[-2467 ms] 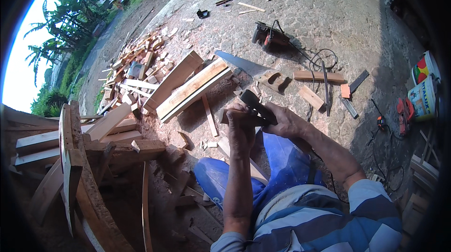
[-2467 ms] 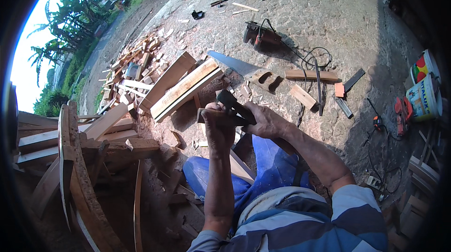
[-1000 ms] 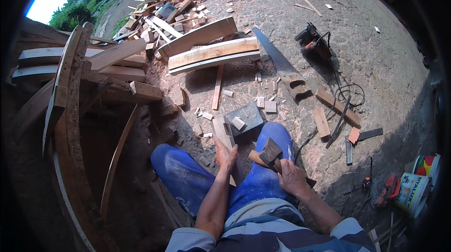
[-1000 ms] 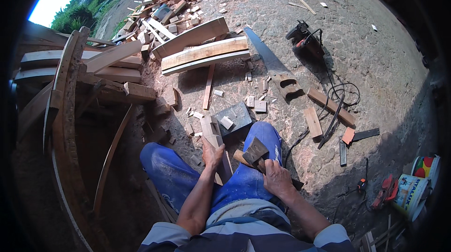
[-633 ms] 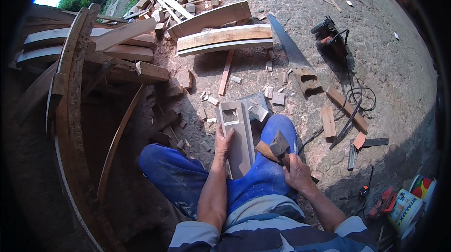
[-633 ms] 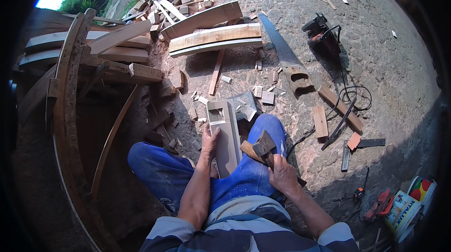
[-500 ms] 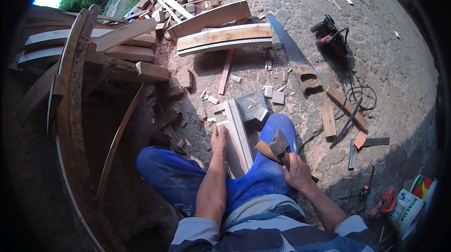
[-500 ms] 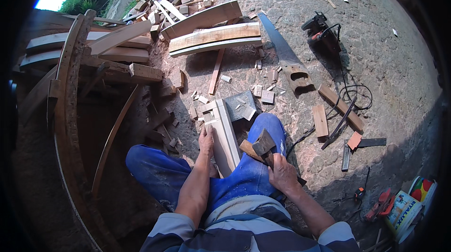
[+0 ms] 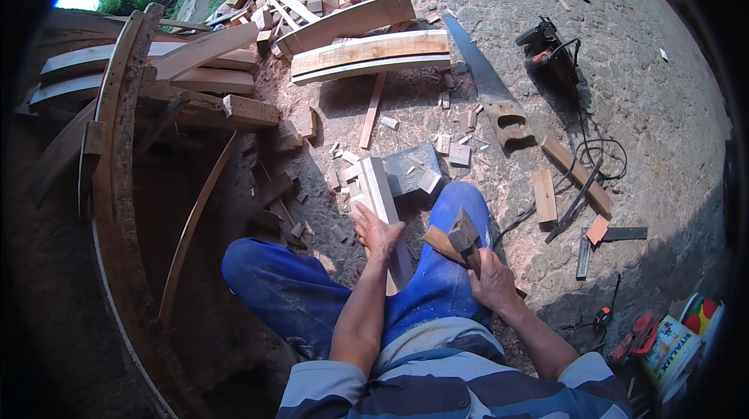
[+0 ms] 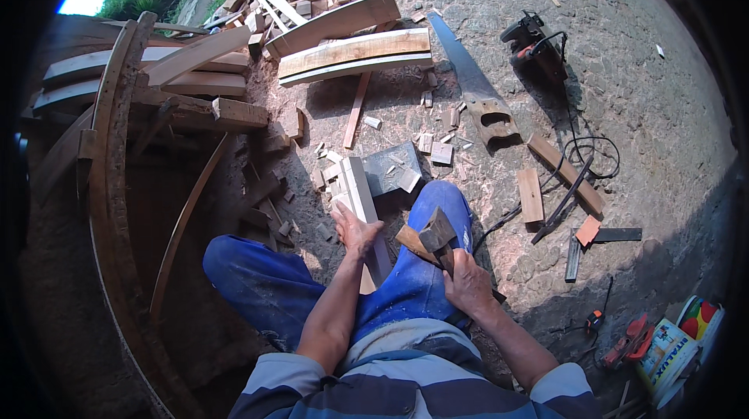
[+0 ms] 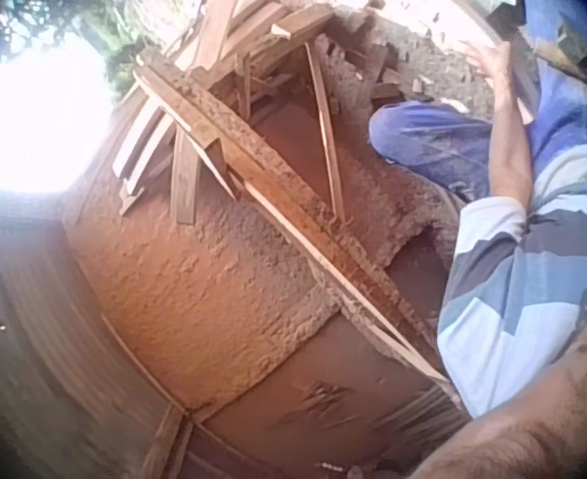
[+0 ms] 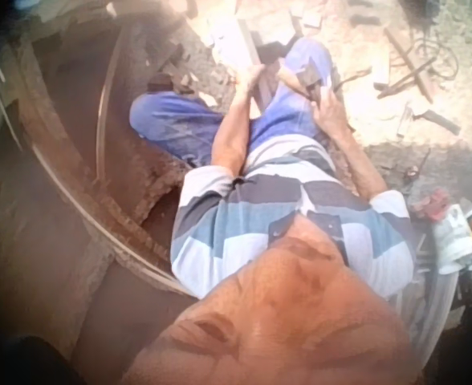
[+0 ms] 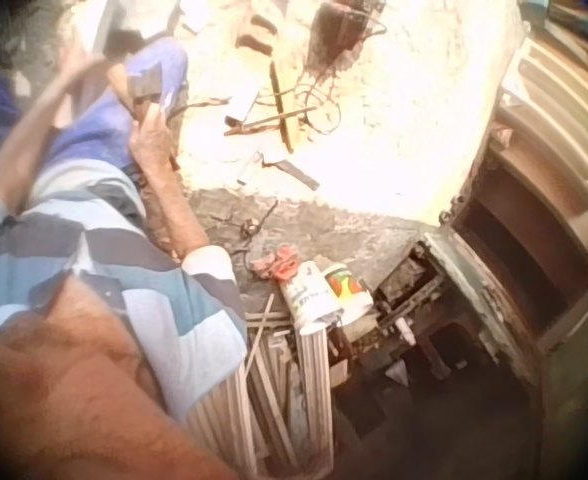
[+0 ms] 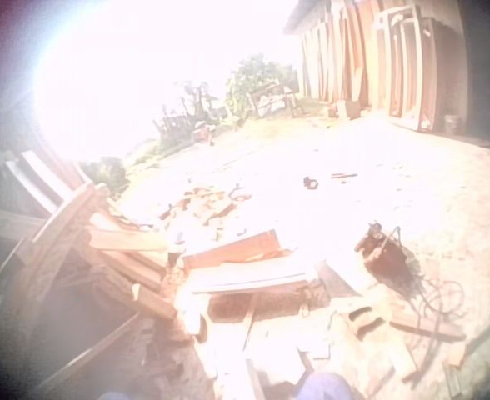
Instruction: The person sits on the ground and uses a chisel and mallet to shape a small wooden block. They repeatedly strike the chisel to remove wood shavings and occasionally inspect the piece.
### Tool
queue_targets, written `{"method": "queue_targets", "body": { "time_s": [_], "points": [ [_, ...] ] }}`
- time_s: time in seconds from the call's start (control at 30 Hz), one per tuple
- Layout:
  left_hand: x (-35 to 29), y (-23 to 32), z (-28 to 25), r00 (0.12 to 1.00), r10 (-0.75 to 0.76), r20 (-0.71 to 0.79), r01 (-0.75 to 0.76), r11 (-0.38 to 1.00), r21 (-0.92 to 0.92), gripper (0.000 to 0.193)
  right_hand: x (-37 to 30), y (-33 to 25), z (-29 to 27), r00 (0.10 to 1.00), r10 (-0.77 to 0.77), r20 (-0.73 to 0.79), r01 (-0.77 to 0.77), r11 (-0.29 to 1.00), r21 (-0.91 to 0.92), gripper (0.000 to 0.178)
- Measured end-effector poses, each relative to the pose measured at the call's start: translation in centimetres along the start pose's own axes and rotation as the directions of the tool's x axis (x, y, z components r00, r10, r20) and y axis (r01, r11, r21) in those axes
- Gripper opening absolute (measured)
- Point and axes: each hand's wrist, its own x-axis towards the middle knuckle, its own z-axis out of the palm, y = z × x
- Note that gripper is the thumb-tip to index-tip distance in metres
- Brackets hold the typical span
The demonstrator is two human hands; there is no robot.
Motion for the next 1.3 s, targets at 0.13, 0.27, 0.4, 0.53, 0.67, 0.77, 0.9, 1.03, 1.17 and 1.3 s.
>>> {"method": "queue_targets", "body": {
  "time_s": [0.13,0.27,0.4,0.53,0.67,0.77,0.9,1.03,1.17,1.3],
  "points": [
    [2.8,-4.9,-6.9,0.96,0.173,0.219,-0.014,0.814,-0.58,0.097,0.1,0.2,0.3,1.0,-0.018,-0.018,0.019,0.999,0.036,0.043],
    [0.3,-2.1,-7.3,0.999,0.019,-0.027,-0.023,0.987,-0.158,0.099,0.2,0.5,0.3,1.0,-0.008,-0.001,0.008,0.998,0.059,0.043],
    [0.1,-1.9,-7.2,0.997,0.056,0.06,-0.056,0.998,-0.004,0.099,0.2,0.4,0.1,1.0,0.022,0.007,-0.022,0.998,0.056,0.045],
    [-1.0,-0.2,-6.3,0.996,0.047,0.07,-0.051,0.997,0.051,0.088,0.6,0.6,0.1,1.0,0.025,0.015,-0.026,0.997,0.07,0.045],
    [-1.8,1.2,-5.6,0.993,0.049,0.108,-0.054,0.998,0.041,0.083,1.1,0.7,-1.1,0.99,0.087,0.108,-0.1,0.988,0.116,0.044],
    [-2.2,2.1,-5.8,0.994,-0.024,0.11,0.023,1.0,0.015,0.082,1.7,-0.8,-2.3,0.979,0.158,0.125,-0.172,0.978,0.115,0.042],
    [-2.3,1.8,-4.7,0.998,0.003,0.064,0.003,0.996,-0.091,0.079,5.0,-4.1,-3.4,0.975,0.196,0.106,-0.214,0.955,0.203,0.041],
    [-1.2,0.7,-3.9,0.99,0.141,0.007,-0.136,0.969,-0.205,0.089,10.1,-7.4,-2.6,0.998,0.046,-0.039,-0.032,0.946,0.322,0.039],
    [-0.6,-0.5,-3.3,0.92,0.347,-0.181,-0.377,0.909,-0.176,0.09,13.2,-11.9,-2.1,0.996,0.04,-0.075,-0.011,0.936,0.351,0.044],
    [0.6,4.5,-12.2,0.782,0.621,-0.056,-0.101,0.038,-0.994,0.068,14.0,-14.5,-1.0,1.0,0.017,-0.022,-0.006,0.897,0.442,0.055]
  ]
}}
